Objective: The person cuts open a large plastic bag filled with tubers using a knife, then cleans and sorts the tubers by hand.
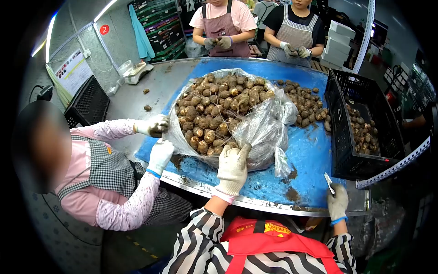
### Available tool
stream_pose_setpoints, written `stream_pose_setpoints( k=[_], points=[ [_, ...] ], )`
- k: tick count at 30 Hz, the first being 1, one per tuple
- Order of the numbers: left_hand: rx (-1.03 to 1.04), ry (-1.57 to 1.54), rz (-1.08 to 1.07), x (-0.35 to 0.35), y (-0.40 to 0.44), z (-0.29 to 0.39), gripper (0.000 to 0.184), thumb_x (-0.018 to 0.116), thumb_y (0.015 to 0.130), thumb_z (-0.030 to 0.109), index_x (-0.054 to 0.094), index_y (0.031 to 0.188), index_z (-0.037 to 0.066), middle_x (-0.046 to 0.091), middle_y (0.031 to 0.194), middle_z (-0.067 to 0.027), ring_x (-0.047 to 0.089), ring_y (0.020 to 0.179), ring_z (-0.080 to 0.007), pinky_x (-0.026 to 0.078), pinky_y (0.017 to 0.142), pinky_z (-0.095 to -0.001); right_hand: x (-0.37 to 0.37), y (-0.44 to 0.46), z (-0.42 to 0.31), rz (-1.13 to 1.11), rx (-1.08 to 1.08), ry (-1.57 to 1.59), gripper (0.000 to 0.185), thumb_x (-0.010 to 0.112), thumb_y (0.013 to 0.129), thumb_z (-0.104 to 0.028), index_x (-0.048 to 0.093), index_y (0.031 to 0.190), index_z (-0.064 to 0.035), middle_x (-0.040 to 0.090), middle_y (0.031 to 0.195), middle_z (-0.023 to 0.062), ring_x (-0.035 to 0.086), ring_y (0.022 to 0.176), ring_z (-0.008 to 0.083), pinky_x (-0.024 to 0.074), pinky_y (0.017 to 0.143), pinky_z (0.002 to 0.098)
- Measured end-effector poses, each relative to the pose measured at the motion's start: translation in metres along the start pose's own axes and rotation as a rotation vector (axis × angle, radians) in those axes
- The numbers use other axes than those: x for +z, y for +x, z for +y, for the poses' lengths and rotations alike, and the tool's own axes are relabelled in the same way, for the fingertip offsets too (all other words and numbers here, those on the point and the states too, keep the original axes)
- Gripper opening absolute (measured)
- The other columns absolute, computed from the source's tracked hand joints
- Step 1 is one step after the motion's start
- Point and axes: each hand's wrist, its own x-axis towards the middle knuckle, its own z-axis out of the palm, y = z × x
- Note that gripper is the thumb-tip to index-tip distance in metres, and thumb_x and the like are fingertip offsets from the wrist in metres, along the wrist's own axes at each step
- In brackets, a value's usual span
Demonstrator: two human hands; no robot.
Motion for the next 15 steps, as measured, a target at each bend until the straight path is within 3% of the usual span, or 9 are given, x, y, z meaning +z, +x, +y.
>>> stream_pose_setpoints(
  k=[1, 3, 6, 9, 10, 12, 15],
  points=[
    [0.003, -0.015, 0.011, -0.001, -0.001, -0.003, 0.054, 0.063, 0.08, -0.003, 0.06, 0.132, 0.012, 0.059, 0.082, -0.0121, 0.061, 0.081, -0.037, 0.049, 0.095, -0.0541, 0.006, 0.011, -0.028, 0.104, -0.209, 0.072, 0.032, 0.068, 0.077, -0.004, 0.071, 0.109, -0.003, 0.07, 0.111, 0.0161, 0.065, 0.106, 0.0359, 0.0506, 0.096, 0.0434],
    [0.003, -0.043, 0.003, -0.004, -0.003, -0.007, 0.053, 0.062, 0.079, -0.003, 0.061, 0.13, 0.012, 0.058, 0.083, -0.0118, 0.061, 0.081, -0.0364, 0.05, 0.095, -0.0537, 0.01, 0.046, -0.112, 0.062, -0.347, 0.213, 0.032, 0.07, 0.077, -0.002, 0.072, 0.109, -0.0034, 0.072, 0.107, 0.0158, 0.067, 0.104, 0.0351, 0.052, 0.094, 0.0425],
    [0.011, -0.078, -0.022, -0.009, -0.004, -0.007, 0.05, 0.062, 0.079, -0.002, 0.062, 0.128, 0.01, 0.058, 0.084, -0.0118, 0.061, 0.082, -0.0354, 0.049, 0.095, -0.053, 0.034, 0.09, -0.223, 0.032, -0.641, 0.282, 0.038, 0.076, 0.079, -0.011, 0.071, 0.117, -0.0082, 0.069, 0.119, 0.0168, 0.065, 0.114, 0.0352, 0.0512, 0.101, 0.043],
    [0.047, -0.051, -0.008, -0.009, -0.009, -0.005, 0.046, 0.066, 0.077, 0.004, 0.063, 0.123, 0.007, 0.057, 0.092, -0.0137, 0.06, 0.092, -0.0346, 0.048, 0.096, -0.0531, 0.048, 0.129, -0.3, -0.171, -0.818, 0.219, 0.045, 0.069, 0.087, -0.018, 0.064, 0.13, -0.0068, 0.063, 0.128, 0.0184, 0.057, 0.127, 0.0341, 0.0466, 0.109, 0.0435],
    [0.034, -0.073, -0.029, -0.008, -0.011, -0.003, 0.047, 0.067, 0.076, 0.004, 0.063, 0.122, 0.007, 0.057, 0.095, -0.014, 0.059, 0.095, -0.0353, 0.047, 0.097, -0.0539, 0.07, 0.146, -0.304, -0.116, -0.905, 0.187, 0.047, 0.066, 0.089, -0.018, 0.062, 0.133, -0.0043, 0.062, 0.126, 0.0184, 0.056, 0.123, 0.035, 0.0466, 0.108, 0.0439],
    [-0.001, -0.111, -0.071, -0.011, -0.015, 0.002, 0.049, 0.071, 0.074, 0.004, 0.064, 0.122, 0.007, 0.058, 0.102, -0.0145, 0.058, 0.101, -0.0368, 0.044, 0.099, -0.0554, 0.064, 0.17, -0.327, -0.41, -0.764, 0.013, 0.05, 0.066, 0.089, -0.021, 0.06, 0.136, -0.0048, 0.064, 0.121, 0.0181, 0.058, 0.117, 0.0347, 0.0476, 0.104, 0.0448],
    [0.015, -0.113, -0.046, -0.007, -0.021, 0.004, 0.046, 0.072, 0.072, 0.004, 0.064, 0.117, 0.007, 0.058, 0.106, -0.0151, 0.058, 0.106, -0.0363, 0.044, 0.1, -0.0557, 0.077, 0.185, -0.315, -0.282, -0.798, -0.158, 0.053, 0.069, 0.086, -0.026, 0.062, 0.135, -0.0081, 0.067, 0.111, 0.0177, 0.058, 0.113, 0.0356, 0.0476, 0.101, 0.0444]
  ],
)
